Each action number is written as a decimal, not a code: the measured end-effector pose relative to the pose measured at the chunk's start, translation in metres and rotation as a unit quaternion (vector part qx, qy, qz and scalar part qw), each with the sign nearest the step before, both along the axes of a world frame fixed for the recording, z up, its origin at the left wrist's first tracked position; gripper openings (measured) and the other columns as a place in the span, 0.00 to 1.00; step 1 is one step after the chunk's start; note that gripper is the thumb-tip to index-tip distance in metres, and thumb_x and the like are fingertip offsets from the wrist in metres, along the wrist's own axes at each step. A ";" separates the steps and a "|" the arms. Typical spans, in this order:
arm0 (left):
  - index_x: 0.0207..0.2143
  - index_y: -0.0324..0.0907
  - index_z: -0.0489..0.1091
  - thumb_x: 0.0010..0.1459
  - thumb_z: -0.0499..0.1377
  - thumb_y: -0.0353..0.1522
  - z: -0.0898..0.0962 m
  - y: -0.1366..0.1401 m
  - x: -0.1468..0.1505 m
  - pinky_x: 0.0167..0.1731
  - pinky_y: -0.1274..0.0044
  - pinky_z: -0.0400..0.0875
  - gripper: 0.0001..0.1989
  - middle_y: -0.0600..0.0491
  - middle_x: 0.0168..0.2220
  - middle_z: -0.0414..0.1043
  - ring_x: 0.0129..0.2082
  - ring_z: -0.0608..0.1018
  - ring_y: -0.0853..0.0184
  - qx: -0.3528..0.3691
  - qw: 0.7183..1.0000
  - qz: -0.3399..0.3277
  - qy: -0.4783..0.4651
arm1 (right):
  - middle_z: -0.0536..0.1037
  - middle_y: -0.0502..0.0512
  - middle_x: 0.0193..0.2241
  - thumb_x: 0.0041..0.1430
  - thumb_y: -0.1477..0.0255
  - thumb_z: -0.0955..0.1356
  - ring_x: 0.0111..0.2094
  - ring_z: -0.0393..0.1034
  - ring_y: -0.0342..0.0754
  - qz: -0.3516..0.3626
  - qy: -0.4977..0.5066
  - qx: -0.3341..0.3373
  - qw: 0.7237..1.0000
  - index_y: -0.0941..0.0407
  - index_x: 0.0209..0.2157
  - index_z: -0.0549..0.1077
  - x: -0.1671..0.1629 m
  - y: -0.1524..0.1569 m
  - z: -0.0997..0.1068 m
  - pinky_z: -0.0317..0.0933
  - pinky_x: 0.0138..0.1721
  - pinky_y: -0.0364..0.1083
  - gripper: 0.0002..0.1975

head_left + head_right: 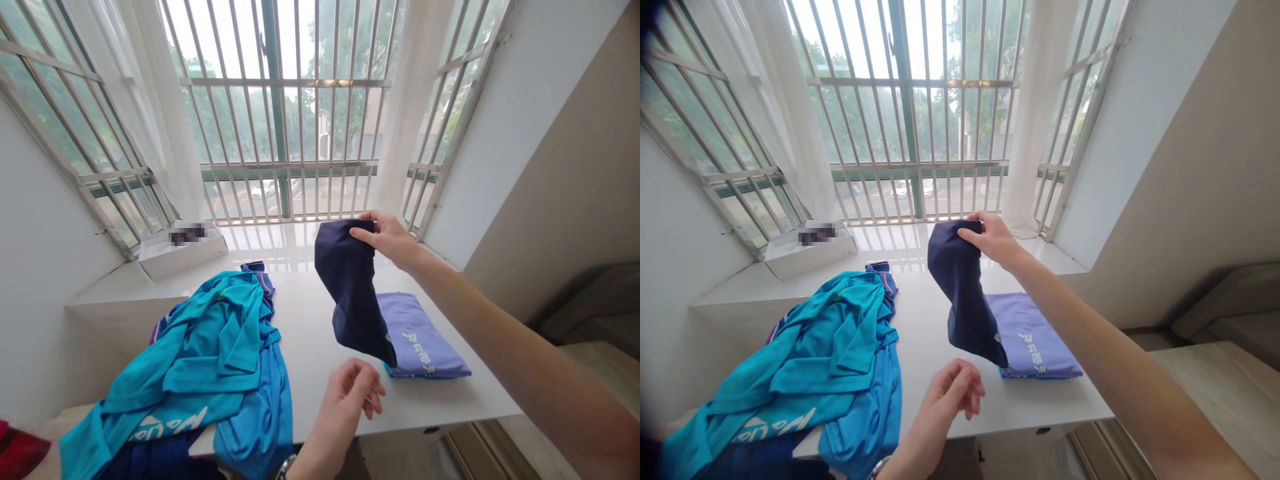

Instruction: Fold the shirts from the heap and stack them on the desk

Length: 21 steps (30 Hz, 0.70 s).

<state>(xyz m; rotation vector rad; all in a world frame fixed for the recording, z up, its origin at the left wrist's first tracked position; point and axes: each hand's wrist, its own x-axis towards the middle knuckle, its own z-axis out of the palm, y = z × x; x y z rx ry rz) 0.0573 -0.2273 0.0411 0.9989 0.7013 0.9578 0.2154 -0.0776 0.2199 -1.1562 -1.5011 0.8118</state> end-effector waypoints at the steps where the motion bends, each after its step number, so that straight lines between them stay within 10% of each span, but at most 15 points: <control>1: 0.40 0.38 0.71 0.60 0.59 0.50 0.004 -0.006 0.002 0.27 0.78 0.66 0.22 0.45 0.36 0.75 0.30 0.76 0.66 -0.009 0.998 -0.051 -0.038 | 0.74 0.46 0.23 0.45 0.64 0.77 0.25 0.69 0.44 -0.001 0.001 0.017 1.000 0.54 0.35 0.70 -0.008 0.001 -0.001 0.61 0.24 0.42 0.18; 4: 0.50 0.41 0.70 0.62 0.57 0.48 0.031 -0.008 -0.017 0.36 0.74 0.71 0.23 0.41 0.50 0.72 0.44 0.77 0.60 0.049 0.991 -0.093 -0.083 | 0.74 0.45 0.24 0.47 0.62 0.76 0.26 0.69 0.44 0.009 0.012 0.059 0.998 0.53 0.36 0.70 -0.025 -0.001 -0.002 0.63 0.26 0.43 0.17; 8: 0.43 0.42 0.77 0.60 0.62 0.44 0.081 0.004 -0.094 0.25 0.76 0.69 0.17 0.45 0.35 0.78 0.26 0.77 0.66 0.206 0.953 -0.218 0.048 | 0.76 0.46 0.29 0.46 0.58 0.76 0.34 0.73 0.46 0.065 0.080 0.035 0.994 0.51 0.39 0.70 -0.021 -0.011 0.005 0.68 0.36 0.45 0.21; 11: 0.36 0.45 0.74 0.65 0.57 0.39 0.112 0.032 -0.143 0.20 0.78 0.66 0.09 0.53 0.27 0.75 0.18 0.70 0.72 0.341 0.937 0.052 0.058 | 0.79 0.49 0.36 0.47 0.57 0.76 0.40 0.74 0.48 0.103 0.144 -0.013 0.984 0.50 0.42 0.71 -0.015 -0.014 0.007 0.69 0.42 0.46 0.23; 14: 0.51 0.47 0.68 0.60 0.62 0.36 0.133 0.084 -0.152 0.37 0.72 0.74 0.17 0.48 0.48 0.72 0.41 0.77 0.62 0.486 0.801 0.283 0.205 | 0.81 0.52 0.39 0.50 0.57 0.75 0.41 0.76 0.49 0.146 0.176 -0.076 0.970 0.51 0.43 0.74 -0.018 -0.012 -0.006 0.70 0.43 0.46 0.21; 17: 0.64 0.46 0.56 0.58 0.63 0.38 0.147 0.128 -0.134 0.53 0.62 0.69 0.34 0.41 0.65 0.55 0.62 0.63 0.52 0.590 0.730 0.181 0.294 | 0.82 0.52 0.38 0.54 0.60 0.73 0.38 0.77 0.47 0.203 0.195 -0.140 0.949 0.52 0.42 0.76 -0.028 -0.012 -0.029 0.70 0.42 0.44 0.17; 21: 0.62 0.47 0.62 0.53 0.68 0.35 0.172 0.132 -0.113 0.62 0.60 0.59 0.35 0.44 0.66 0.55 0.66 0.58 0.49 0.594 0.756 -0.021 0.274 | 0.82 0.47 0.36 0.55 0.64 0.73 0.35 0.76 0.42 0.242 0.251 -0.170 0.922 0.51 0.42 0.77 -0.034 -0.016 -0.055 0.70 0.42 0.42 0.12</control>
